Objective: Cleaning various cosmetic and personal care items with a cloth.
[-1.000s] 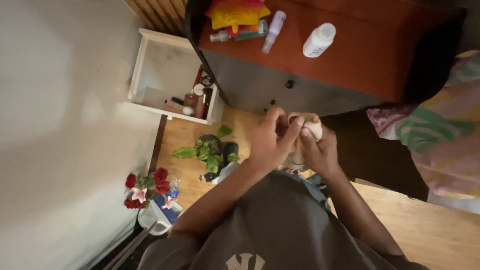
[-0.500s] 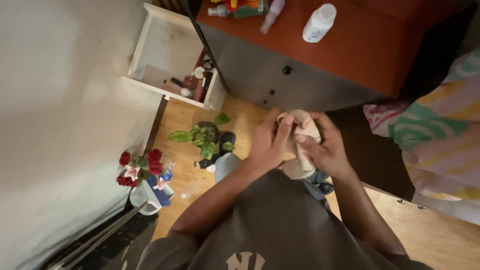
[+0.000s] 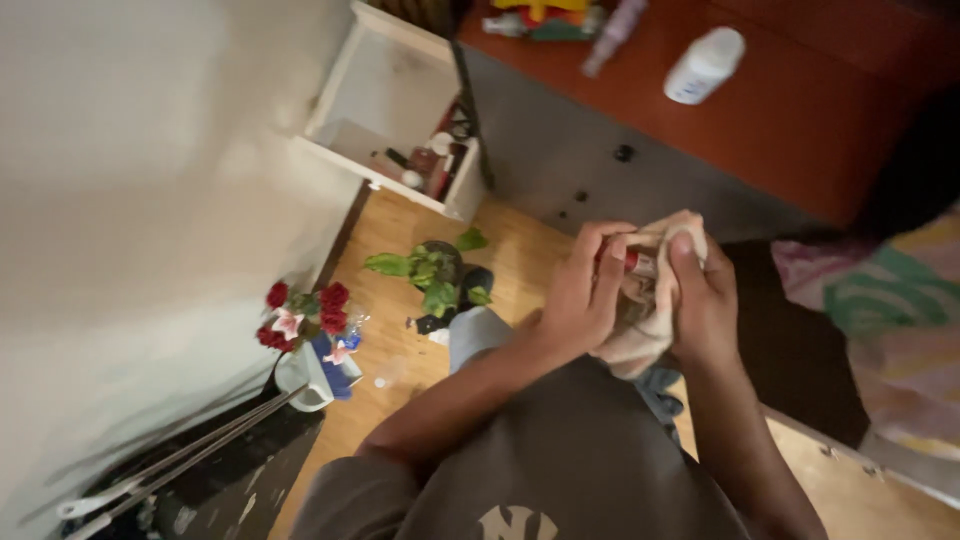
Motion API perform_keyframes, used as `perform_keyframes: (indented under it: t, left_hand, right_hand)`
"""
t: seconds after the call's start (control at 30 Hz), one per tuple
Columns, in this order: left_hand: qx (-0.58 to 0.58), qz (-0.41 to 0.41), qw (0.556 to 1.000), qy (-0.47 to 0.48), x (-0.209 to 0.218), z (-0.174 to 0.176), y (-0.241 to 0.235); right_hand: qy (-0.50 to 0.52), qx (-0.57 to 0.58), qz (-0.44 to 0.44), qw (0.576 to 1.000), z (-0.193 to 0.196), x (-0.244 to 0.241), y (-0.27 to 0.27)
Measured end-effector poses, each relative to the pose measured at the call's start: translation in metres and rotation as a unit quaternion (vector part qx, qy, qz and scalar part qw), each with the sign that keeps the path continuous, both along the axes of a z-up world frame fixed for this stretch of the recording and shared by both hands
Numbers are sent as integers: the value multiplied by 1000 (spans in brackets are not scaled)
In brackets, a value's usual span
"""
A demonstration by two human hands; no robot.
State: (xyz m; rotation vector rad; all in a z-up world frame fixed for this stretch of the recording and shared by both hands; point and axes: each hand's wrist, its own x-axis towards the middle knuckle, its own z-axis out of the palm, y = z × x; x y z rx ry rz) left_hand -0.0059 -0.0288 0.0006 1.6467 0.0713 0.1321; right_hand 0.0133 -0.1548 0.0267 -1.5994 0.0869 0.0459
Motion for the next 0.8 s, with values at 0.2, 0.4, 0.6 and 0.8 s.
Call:
perform_keyframes:
  t: [0.2,0.4,0.6,0.8]
  left_hand:
    - [23,60,998,-1,4,-13,26]
    - [203,-59,973,-94,-2,-16,57]
    - [304,-80,949,-34,3,-10,86]
    - [-67,-247,959,117,24,-40,121]
  right_hand:
    - [-18,-82,95,992,-27,-6,-6]
    - [-50,-192,108,974,-30,3,4]
    - [-120,-265,39,956,-24,3,48]
    - [-253,-293,186,903,-13,20,77]
